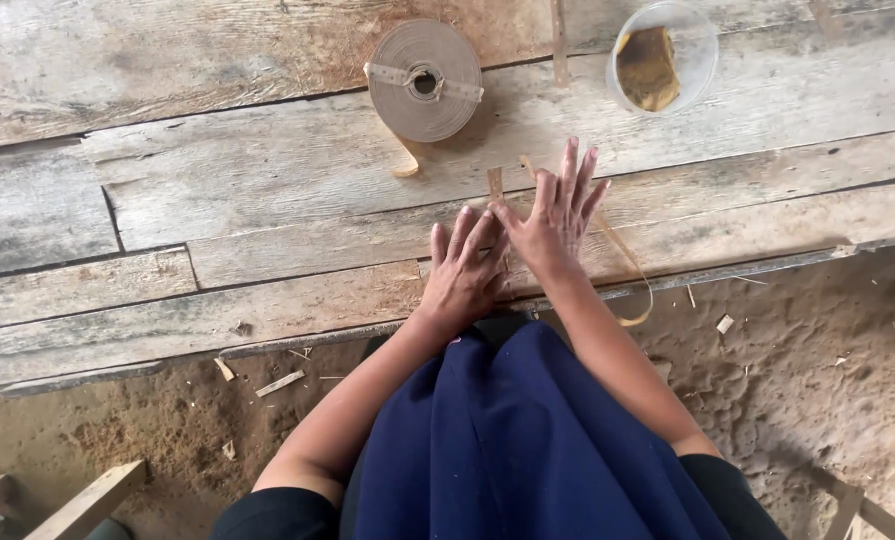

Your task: Measuring, cutting, and applying thin strips of material from a roll onto a wooden surface

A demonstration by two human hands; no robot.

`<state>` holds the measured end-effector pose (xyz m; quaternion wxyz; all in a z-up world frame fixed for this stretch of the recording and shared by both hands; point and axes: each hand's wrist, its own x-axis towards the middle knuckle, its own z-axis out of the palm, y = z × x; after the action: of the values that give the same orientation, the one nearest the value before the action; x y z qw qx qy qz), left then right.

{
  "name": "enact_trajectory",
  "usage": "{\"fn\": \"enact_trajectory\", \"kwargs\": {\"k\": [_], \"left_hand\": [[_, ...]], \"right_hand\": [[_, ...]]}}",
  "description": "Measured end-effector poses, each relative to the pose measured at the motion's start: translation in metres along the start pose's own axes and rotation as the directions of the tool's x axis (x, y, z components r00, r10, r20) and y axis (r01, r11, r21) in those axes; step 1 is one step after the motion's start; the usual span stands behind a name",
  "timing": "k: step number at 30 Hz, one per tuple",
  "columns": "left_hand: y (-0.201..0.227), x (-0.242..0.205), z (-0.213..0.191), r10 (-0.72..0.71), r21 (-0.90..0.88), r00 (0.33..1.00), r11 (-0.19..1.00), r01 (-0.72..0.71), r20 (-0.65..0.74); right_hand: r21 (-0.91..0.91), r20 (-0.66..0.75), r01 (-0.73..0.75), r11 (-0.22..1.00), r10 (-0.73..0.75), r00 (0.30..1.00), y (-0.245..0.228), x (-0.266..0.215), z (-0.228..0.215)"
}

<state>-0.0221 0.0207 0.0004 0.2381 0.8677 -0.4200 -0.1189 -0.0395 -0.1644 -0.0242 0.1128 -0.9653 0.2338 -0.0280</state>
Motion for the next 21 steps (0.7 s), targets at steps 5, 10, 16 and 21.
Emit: {"fn": "enact_trajectory", "kwargs": {"k": [5, 10, 16, 21], "left_hand": [[-0.004, 0.0, 0.007, -0.034, -0.024, 0.999, 0.999, 0.035, 0.018], [-0.006, 0.0, 0.011, -0.052, -0.024, 0.999, 0.998, 0.052, 0.008], [-0.004, 0.0, 0.0, -0.032, -0.092, 0.999, 0.995, 0.033, 0.019], [-0.01, 0.001, 0.01, -0.06, -0.125, 0.991, 0.989, 0.075, 0.12]], "right_hand": [[0.07, 0.036, -0.01, 0.998, 0.008, 0.999, 0.011, 0.02, 0.01], [0.127, -0.019, 0.02, 0.992, -0.018, 1.0, 0.011, 0.046, 0.02], [0.054, -0.086, 0.095, 0.994, -0.09, 0.992, 0.002, 0.079, 0.016], [0.086, 0.037, 0.188, 0.978, -0.192, 0.981, 0.014, 0.072, -0.001]]}}
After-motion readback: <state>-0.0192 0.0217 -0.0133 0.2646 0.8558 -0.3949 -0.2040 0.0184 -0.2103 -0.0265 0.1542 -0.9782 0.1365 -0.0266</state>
